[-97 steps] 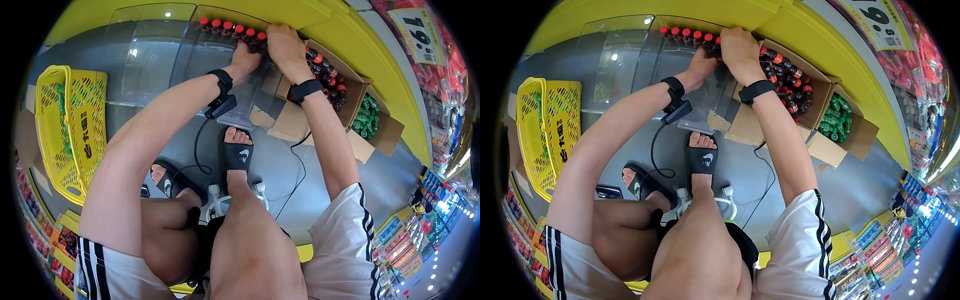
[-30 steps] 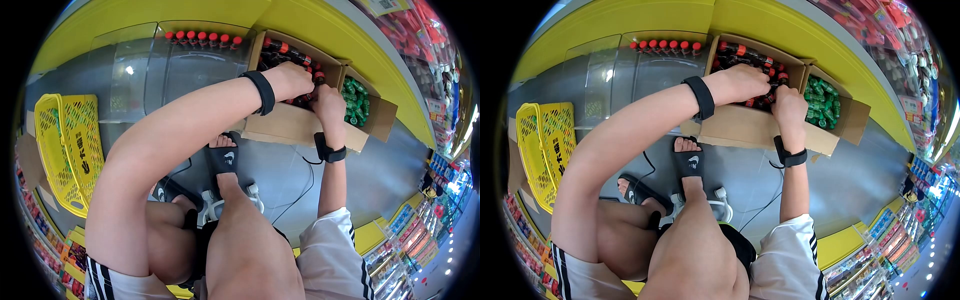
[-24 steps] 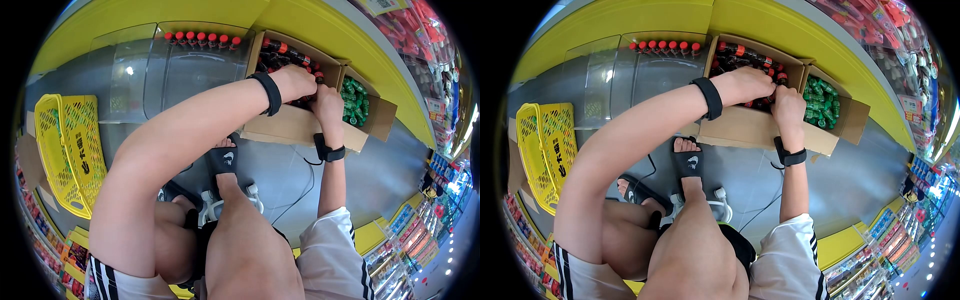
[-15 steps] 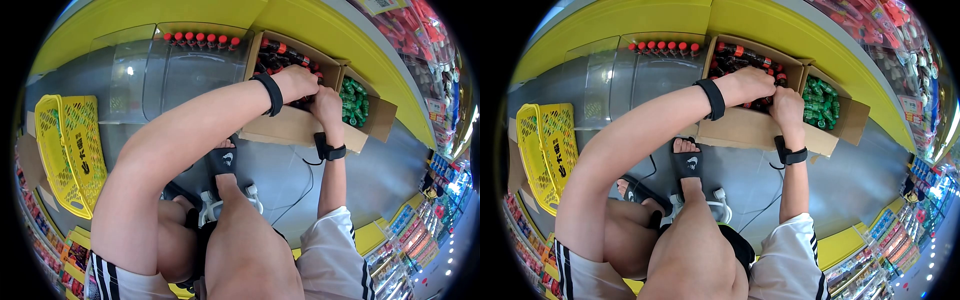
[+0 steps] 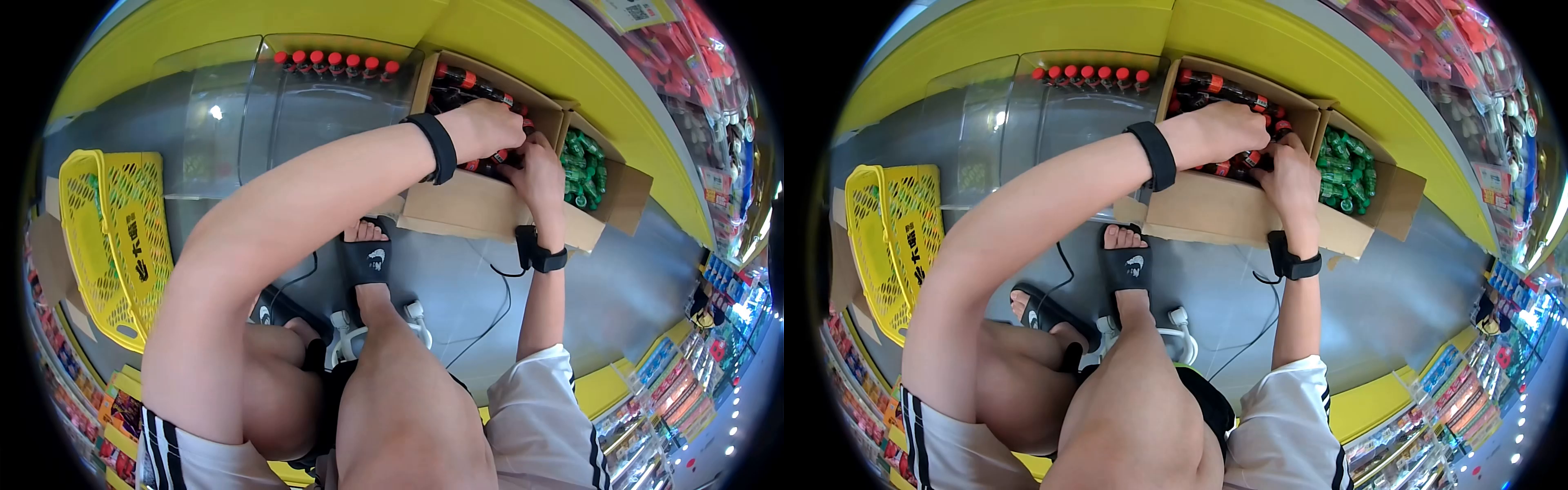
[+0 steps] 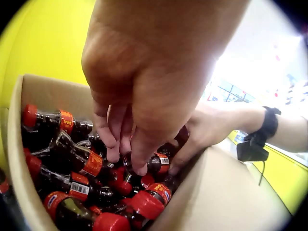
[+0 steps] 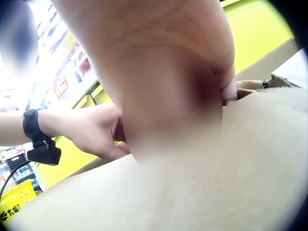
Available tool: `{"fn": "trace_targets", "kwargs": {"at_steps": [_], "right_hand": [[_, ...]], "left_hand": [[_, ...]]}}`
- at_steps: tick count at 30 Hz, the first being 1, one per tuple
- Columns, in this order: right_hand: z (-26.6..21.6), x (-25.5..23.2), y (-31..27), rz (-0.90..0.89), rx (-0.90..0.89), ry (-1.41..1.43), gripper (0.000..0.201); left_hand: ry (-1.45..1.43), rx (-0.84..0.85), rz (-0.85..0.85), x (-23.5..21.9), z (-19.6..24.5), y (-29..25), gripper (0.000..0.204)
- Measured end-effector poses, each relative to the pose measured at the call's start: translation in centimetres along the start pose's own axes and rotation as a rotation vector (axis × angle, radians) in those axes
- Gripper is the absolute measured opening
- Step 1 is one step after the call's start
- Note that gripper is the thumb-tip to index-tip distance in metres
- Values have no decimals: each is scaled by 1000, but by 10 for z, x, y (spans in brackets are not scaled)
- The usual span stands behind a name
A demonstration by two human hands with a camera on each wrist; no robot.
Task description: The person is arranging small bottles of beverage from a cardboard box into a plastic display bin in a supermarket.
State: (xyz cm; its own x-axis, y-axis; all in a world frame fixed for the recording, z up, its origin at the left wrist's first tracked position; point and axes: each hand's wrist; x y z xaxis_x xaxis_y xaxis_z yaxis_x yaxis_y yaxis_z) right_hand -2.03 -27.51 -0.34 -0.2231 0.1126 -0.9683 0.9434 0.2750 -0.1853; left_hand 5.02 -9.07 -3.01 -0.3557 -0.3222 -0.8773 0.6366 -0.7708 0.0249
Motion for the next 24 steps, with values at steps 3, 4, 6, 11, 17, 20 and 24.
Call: {"fn": "trace_targets", "kwargs": {"at_steps": [3,4,6,11,17,20,24], "right_hand": [[-1,-6,-3,27,-14,84,34],[5,-3,-5,69,-91,88,35],[8,-4,-5,110,-178,100,35],[-25,-27,-10,119,-103,310,28],[-57,-56,-5,239,-83,290,28],[-83,-73,6,280,-104,307,28],[-122,-83,24,289,-160,374,27]], "left_hand": [[12,-24,-61,-28,3,-14,16],[-11,-18,-25,-25,1,-18,18],[6,-20,42,-26,0,-30,18],[128,-54,171,-33,9,-56,20],[209,-66,218,-44,-7,-95,29],[22,-167,401,-45,-17,-119,33],[-152,-266,452,-42,-28,-143,28]]}}
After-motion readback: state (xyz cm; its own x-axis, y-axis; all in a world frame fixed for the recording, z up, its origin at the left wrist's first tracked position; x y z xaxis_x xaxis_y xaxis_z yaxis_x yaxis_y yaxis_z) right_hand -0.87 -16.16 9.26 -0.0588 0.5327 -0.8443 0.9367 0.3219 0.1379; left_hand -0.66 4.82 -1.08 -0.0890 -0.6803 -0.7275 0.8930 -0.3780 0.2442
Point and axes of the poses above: each hand's wrist, its own y-axis towards the middle knuckle, its own x-axis out of the palm, z = x × y, and after that the axes turned 10 degrees about -x, right-handed
